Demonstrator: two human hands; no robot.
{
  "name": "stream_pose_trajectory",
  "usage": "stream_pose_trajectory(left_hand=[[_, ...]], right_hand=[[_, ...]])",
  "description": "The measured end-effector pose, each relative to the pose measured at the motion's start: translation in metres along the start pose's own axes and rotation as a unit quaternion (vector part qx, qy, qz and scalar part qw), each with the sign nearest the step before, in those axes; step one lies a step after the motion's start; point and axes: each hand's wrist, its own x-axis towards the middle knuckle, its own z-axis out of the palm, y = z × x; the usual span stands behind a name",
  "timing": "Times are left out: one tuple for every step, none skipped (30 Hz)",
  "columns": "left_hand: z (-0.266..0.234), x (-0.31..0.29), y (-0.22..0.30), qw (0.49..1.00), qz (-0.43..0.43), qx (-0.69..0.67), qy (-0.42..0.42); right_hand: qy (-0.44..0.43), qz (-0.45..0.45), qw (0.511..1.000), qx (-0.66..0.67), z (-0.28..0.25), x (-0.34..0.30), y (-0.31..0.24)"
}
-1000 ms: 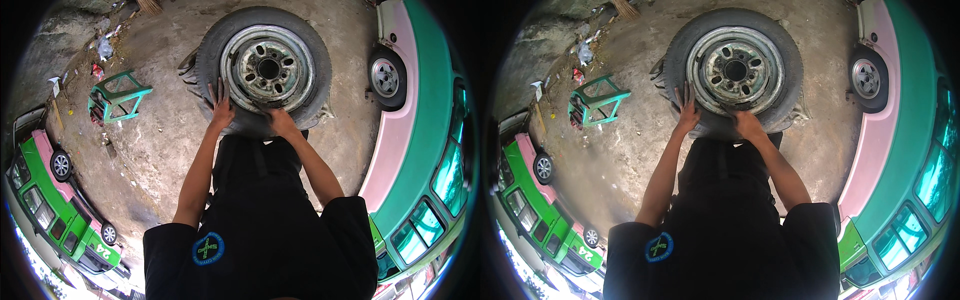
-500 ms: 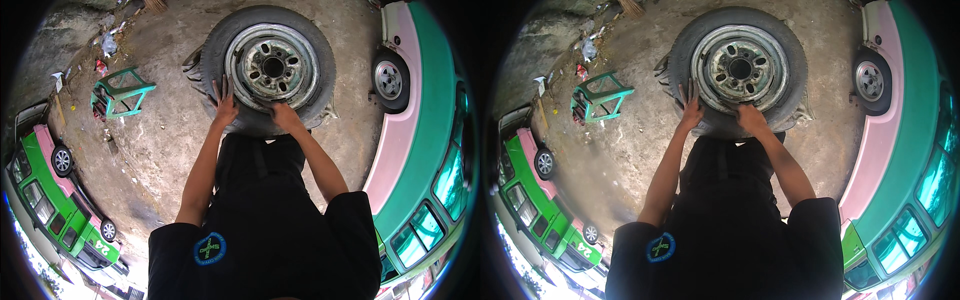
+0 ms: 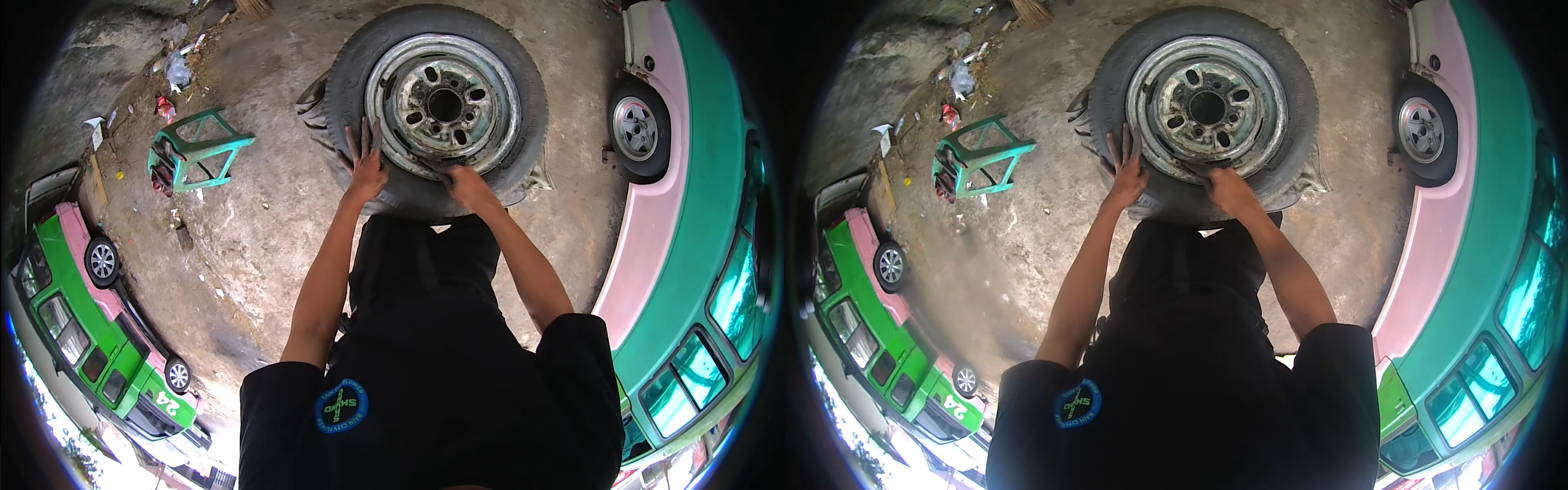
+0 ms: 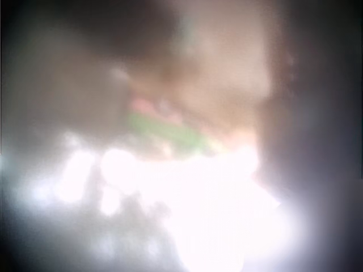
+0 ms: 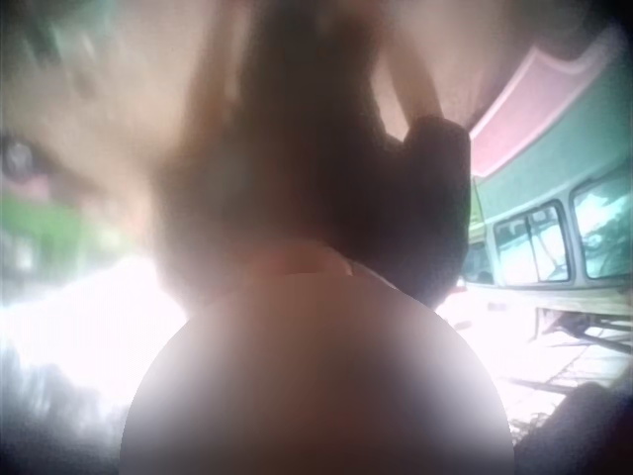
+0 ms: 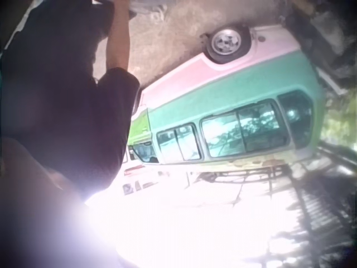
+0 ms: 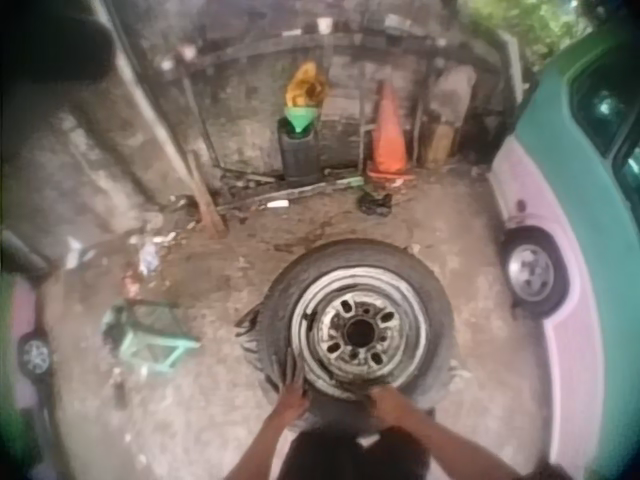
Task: The person scrubs the inner rim and bead area of a car tire with a small brush, rotating the tire to reach different sections. The tire remains on the ground throughout the clip.
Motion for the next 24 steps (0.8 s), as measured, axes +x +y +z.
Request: stream_pose_trajectory(left_hand=[[0.001,0.0,0.0,1.0,-0.016,0.008,-0.015],[0.001,0.003,-0.001,1.0,-0.004,0.015,0.002],[0.001,0.004,-0.002,1.0,-0.013,0.023,-0.006],[0.002,0.003,-0.002,0.999,-0.03,0.03,-0.033],[0.002,0.005,-0.003,0.999,-0.015,0.027,-0.017],[0.003,0.004,-0.004,0.999,-0.012,0.026,-0.017],[0.004,0.002,-0.006,0.999,-0.025,0.035,-0.029],[0.005,0.001,-0.006,1.0,-0.002,0.026,-0.01],[0.006,0.0,-0.007,1.0,0.008,0.027,0.002],[0.007,0.0,-0.008,0.999,-0.007,0.032,-0.008],[0.008,0.0,-0.009,1.0,0.02,0.012,0.021],[0.009,0.001,-0.01,0.999,0.024,-0.002,0.027],[0.009,0.002,-0.01,0.999,0.026,-0.016,0.028],[0.009,0.001,-0.011,0.999,0.019,-0.02,0.022],[0.008,0.001,-0.011,1.0,0.015,-0.022,0.016],[0.006,0.001,-0.011,1.0,0.009,-0.025,0.009],[0.005,0.001,-0.011,1.0,0.003,-0.022,0.008],[0.005,0.0,-0.009,1.0,-0.004,-0.021,0.009],[0.004,0.001,-0.007,1.0,-0.016,-0.017,0.003],[0.004,0.0,-0.005,1.0,-0.017,-0.008,0.005],[0.004,0.0,-0.002,1.0,-0.027,0.005,0.0],[0.004,0.001,0.0,0.999,-0.04,0.018,-0.008],[0.003,0.0,0.002,0.999,-0.043,0.014,-0.007],[0.002,0.001,0.003,0.999,-0.046,0.012,-0.01]], right_hand=[[-0.007,-0.008,1.0,-0.027,0.0,0.003,-0.001],[-0.001,-0.014,1.0,-0.028,0.0,0.005,-0.002],[0.0,-0.023,0.999,-0.027,-0.002,0.005,-0.002],[-0.016,-0.01,0.999,-0.037,-0.003,0.003,-0.002],[-0.008,-0.012,1.0,-0.01,-0.006,0.001,-0.002],[-0.019,0.005,1.0,0.006,-0.009,-0.005,-0.001],[-0.028,-0.005,0.999,0.037,-0.013,-0.012,0.0],[-0.03,0.028,0.999,0.033,-0.015,-0.015,0.0],[-0.026,0.032,0.998,0.04,-0.014,-0.015,-0.002],[-0.018,0.055,0.998,0.037,-0.014,-0.013,-0.003],[-0.011,0.018,0.999,0.044,-0.01,-0.004,-0.008],[0.0,-0.001,0.999,0.042,0.001,0.012,-0.016],[0.01,-0.017,0.999,0.043,0.009,0.023,-0.022],[0.001,-0.02,1.0,0.016,0.018,0.039,-0.028],[0.032,-0.039,0.999,0.009,0.019,0.042,-0.027],[0.034,-0.036,0.999,-0.007,0.019,0.043,-0.026],[0.023,-0.026,0.999,-0.016,0.021,0.044,-0.025],[-0.018,-0.007,1.0,-0.021,0.014,0.032,-0.017],[-0.016,0.002,1.0,-0.012,0.008,0.019,-0.01],[-0.01,0.004,1.0,0.007,0.003,0.005,-0.005],[-0.017,0.042,0.999,0.014,0.001,0.0,-0.005],[0.002,0.025,0.999,0.024,0.001,-0.001,-0.006],[0.034,-0.044,0.997,0.045,0.002,-0.001,-0.009],[0.066,-0.076,0.993,0.054,0.008,0.01,-0.017]])
